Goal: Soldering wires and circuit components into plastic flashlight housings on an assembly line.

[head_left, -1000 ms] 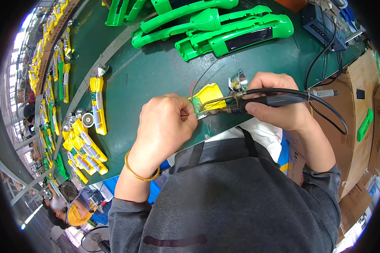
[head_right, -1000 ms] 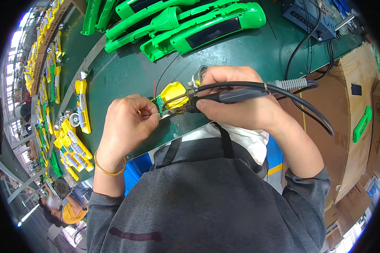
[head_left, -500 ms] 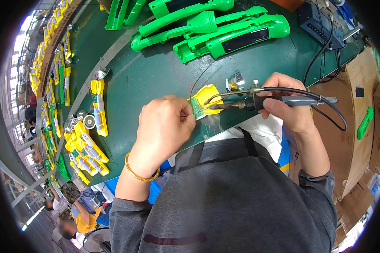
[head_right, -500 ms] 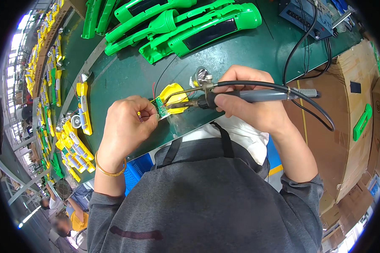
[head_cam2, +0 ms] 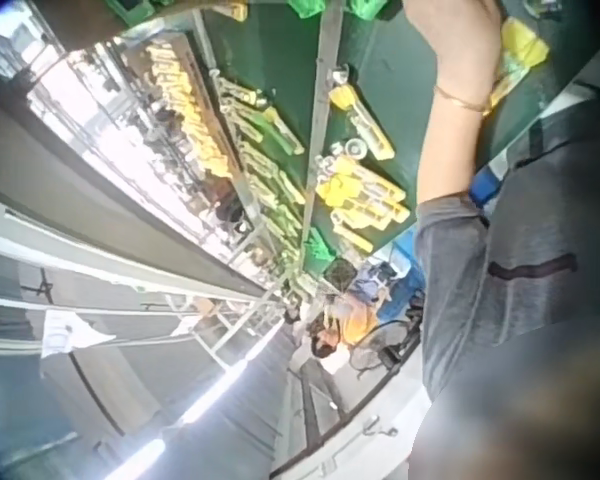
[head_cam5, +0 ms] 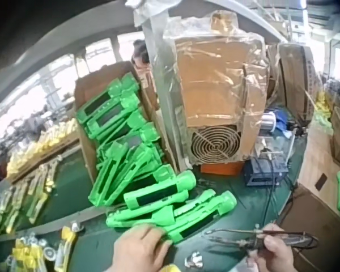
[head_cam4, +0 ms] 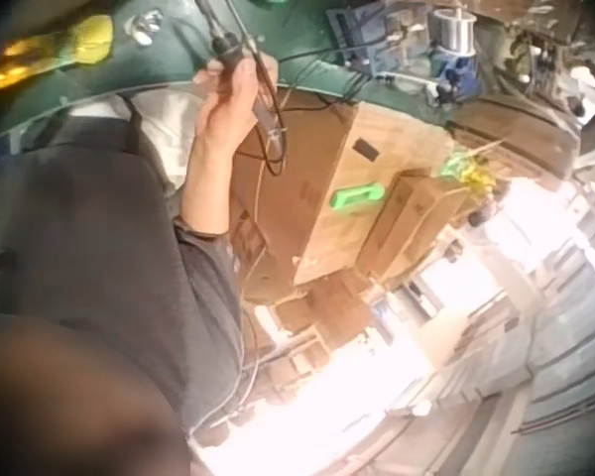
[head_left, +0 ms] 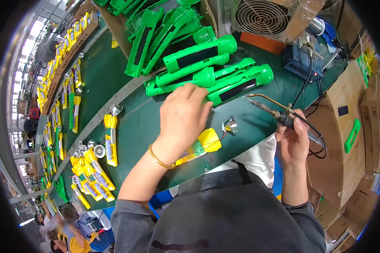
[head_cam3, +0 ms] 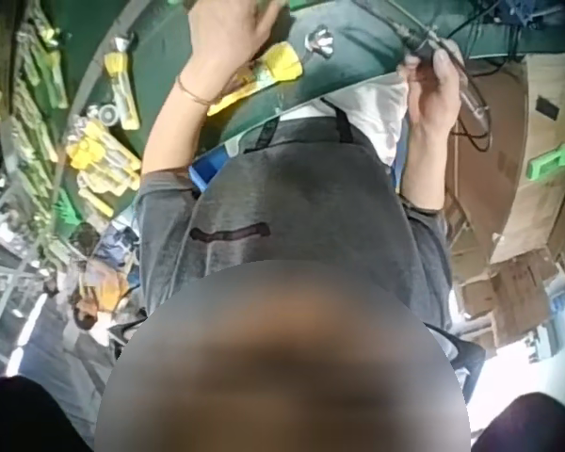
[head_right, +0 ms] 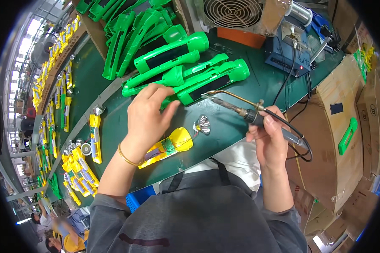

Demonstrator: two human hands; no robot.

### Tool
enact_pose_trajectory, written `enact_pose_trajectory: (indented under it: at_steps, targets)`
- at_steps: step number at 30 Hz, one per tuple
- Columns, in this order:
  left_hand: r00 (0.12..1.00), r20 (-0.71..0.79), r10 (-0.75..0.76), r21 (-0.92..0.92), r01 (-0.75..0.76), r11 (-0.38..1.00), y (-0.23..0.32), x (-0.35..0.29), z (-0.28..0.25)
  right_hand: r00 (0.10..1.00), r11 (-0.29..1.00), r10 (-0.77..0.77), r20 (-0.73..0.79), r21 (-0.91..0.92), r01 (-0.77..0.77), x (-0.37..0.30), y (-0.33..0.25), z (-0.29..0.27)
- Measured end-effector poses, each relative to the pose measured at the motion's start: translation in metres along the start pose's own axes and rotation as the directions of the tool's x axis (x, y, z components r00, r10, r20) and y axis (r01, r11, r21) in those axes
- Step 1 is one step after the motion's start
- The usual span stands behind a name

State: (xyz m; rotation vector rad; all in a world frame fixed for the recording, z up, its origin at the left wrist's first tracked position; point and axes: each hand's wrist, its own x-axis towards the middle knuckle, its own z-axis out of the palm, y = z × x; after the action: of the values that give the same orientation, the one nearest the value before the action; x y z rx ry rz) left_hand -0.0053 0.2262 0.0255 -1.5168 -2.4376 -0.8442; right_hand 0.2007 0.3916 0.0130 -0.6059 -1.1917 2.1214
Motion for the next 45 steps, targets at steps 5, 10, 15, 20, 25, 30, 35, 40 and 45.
enact_pose_trajectory:
  at_steps: [5,10,15,20,25,30,35,40,45]
  targets:
    - [0.977,0.048,0.206,0.273,-0.211,0.939,0.021,0.023,0.033,0.997,0.992,-0.072,-0.039,0.098,0.076,-0.003,-0.005,0.0]
    - [0.965,0.08,0.249,0.635,-0.242,0.734,0.033,0.029,0.055,0.986,0.975,-0.127,-0.108,0.167,0.144,-0.008,-0.006,-0.009]
    - [0.943,0.146,0.299,0.553,-0.328,0.766,0.027,0.018,0.051,0.987,0.965,-0.132,-0.096,0.217,0.15,-0.011,-0.002,-0.015]
    - [0.96,-0.029,0.279,0.276,-0.261,0.925,0.012,0.024,0.019,0.983,0.955,-0.15,-0.102,0.242,0.171,-0.006,-0.003,-0.011]
    - [0.972,-0.234,0.007,-0.076,-0.026,0.997,-0.018,-0.007,-0.049,0.982,0.934,-0.176,-0.071,0.302,0.189,-0.006,0.001,-0.012]
    - [0.981,0.004,-0.195,-0.025,0.195,0.98,-0.072,-0.099,-0.061,0.992,0.948,-0.113,-0.052,0.294,0.124,0.0,0.009,0.001]
    - [0.985,0.116,-0.125,0.02,0.123,0.992,-0.056,-0.099,-0.028,0.997,0.947,-0.07,0.018,0.315,0.061,0.005,0.02,0.019]
    - [0.984,-0.06,-0.166,-0.162,0.154,0.975,0.005,-0.059,0.002,0.998,0.97,-0.039,0.039,0.241,0.029,0.007,0.022,0.026]
    - [0.983,-0.132,-0.13,-0.358,0.075,0.931,0.012,-0.051,0.015,0.995,0.989,0.02,0.103,0.143,-0.034,0.011,0.027,0.029]
